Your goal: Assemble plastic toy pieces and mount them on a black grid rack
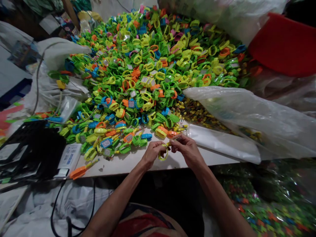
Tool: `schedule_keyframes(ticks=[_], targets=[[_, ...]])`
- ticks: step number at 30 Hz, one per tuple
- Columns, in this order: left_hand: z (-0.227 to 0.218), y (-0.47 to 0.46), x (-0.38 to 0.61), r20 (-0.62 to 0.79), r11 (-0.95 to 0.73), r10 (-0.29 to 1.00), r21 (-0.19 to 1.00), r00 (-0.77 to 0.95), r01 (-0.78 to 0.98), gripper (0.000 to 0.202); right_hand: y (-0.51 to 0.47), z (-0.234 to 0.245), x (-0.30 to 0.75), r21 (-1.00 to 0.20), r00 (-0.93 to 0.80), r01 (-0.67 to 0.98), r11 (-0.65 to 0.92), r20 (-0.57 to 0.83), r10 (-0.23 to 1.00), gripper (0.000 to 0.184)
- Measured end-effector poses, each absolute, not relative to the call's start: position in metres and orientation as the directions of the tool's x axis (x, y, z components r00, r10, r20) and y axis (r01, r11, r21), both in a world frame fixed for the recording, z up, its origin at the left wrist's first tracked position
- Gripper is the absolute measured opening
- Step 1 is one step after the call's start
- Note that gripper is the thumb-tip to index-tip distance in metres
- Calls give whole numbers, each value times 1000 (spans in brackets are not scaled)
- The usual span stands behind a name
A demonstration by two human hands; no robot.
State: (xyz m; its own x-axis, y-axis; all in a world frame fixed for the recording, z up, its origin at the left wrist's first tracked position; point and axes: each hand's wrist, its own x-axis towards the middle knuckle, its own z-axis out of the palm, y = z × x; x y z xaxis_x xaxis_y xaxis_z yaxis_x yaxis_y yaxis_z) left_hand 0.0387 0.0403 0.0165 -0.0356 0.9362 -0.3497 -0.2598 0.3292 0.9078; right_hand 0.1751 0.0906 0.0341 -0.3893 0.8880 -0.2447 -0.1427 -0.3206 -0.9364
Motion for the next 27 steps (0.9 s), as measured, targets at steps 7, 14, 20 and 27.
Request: schedule_keyframes(ticks=[7,14,20,27], targets=[[20,41,34,-354,358,934,916,58,-178,11,90,30,175,-869,-436,-196,-454,-338,834,37],[19,43,34,-394,407,912,903,113,-140,11,91,29,177,-849,-490,-194,-491,-350,799,39],[18,42,28,-441,477,872,863,211,-168,20,90,30,180,-889,-574,-115,-444,-305,760,30],[22,39,19,-434,444,866,896,248,19,33,86,30,179,-944,-571,9,-331,-276,773,31]])
